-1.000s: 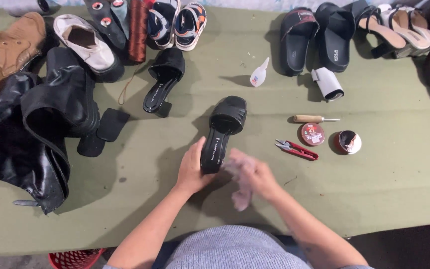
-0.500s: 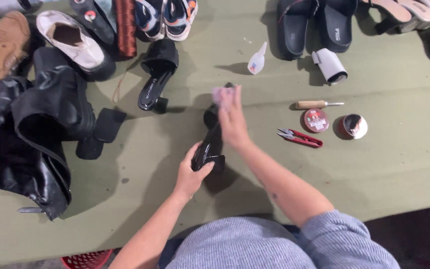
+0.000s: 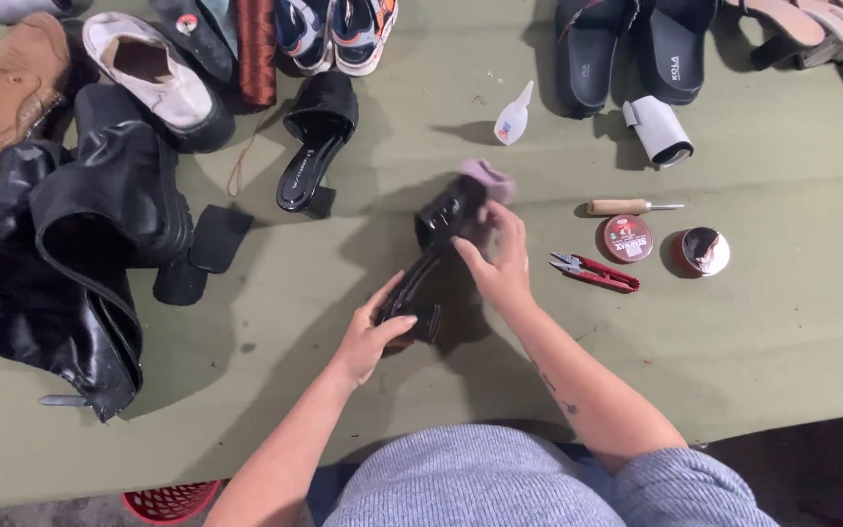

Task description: Cleaning and wiping down various pairs of black sandals using a cloth on a workspace mat.

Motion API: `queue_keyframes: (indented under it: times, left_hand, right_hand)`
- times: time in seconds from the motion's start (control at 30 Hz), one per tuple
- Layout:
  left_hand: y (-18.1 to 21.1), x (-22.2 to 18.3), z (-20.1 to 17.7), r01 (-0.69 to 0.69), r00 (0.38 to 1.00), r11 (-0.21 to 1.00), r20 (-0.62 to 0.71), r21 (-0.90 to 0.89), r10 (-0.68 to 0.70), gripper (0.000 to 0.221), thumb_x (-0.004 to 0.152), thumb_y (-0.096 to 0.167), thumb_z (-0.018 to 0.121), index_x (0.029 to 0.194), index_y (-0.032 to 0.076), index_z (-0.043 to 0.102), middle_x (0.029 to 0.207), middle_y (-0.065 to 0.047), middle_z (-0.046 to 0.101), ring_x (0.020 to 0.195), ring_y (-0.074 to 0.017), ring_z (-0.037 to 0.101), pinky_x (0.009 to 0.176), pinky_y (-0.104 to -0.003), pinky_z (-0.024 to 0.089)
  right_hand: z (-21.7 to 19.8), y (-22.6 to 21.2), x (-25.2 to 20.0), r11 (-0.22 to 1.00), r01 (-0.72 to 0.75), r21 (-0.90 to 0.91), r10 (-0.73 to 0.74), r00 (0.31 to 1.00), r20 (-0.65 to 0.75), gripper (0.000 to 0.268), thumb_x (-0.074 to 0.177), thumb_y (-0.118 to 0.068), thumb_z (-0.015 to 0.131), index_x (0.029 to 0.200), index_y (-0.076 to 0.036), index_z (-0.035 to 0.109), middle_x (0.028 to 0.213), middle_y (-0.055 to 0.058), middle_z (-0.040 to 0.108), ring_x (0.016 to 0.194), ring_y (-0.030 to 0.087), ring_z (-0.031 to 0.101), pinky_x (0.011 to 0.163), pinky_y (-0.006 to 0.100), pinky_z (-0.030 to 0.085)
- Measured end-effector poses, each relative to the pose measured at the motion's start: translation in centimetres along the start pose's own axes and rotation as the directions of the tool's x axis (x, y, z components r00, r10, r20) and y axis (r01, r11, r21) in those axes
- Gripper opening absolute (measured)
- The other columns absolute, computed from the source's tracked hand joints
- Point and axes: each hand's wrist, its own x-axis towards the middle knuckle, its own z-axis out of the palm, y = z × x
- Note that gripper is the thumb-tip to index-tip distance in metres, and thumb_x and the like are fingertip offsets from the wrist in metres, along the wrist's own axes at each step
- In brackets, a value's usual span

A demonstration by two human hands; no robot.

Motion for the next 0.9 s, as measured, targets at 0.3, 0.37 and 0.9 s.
queue_keyframes:
  times: [0.3,0.37,0.9]
  left_hand:
    - [-1.6,0.9,-1.7,0.048,0.998,0.992,0.052,-0.117,-0.042,0.072,0.082,0.014,0.075,0.15,0.023,0.055,0.148,-0.006,0.06,0.094,-0.0235,0.072,0.072,-0.036,0.068]
    - [-1.4,1.1,-1.7,0.049,0.997,0.99,0.058,-0.131,-0.042,0.071,0.082,0.013,0.074,0.15,0.023,0.056,0.148,-0.006,0.059,0.093,-0.0234,0.072,0.071,-0.036,0.068]
    - [0.3,0.6,-0.3,0.06,0.998,0.998,0.01,-0.019,-0.06,0.068,0.085,0.025,0.08,0.149,0.024,0.058,0.112,-0.014,0.069,0.076,-0.0252,0.073,0.065,-0.034,0.066]
  right_hand:
    - [-2.0,3.5,2.5,0.993,-0.121,0.012,0.121,0.985,-0.123,0.08,0.093,-0.032,0.08,0.155,-0.008,0.037,0.15,0.029,0.041,0.13,0.047,0.051,0.106,0.054,0.048]
    - [-2.7,2.9,3.6,0.98,-0.029,-0.197,0.017,0.998,-0.066,0.085,0.088,-0.035,0.083,0.154,-0.005,0.039,0.153,0.03,0.034,0.143,0.052,0.04,0.117,0.06,0.038]
    - [-5.2,2.4,7.9,0.975,0.06,-0.215,-0.077,0.995,-0.07,0.025,0.075,-0.017,0.069,0.099,-0.01,0.07,0.124,0.009,0.066,0.116,0.033,0.063,0.098,0.04,0.051]
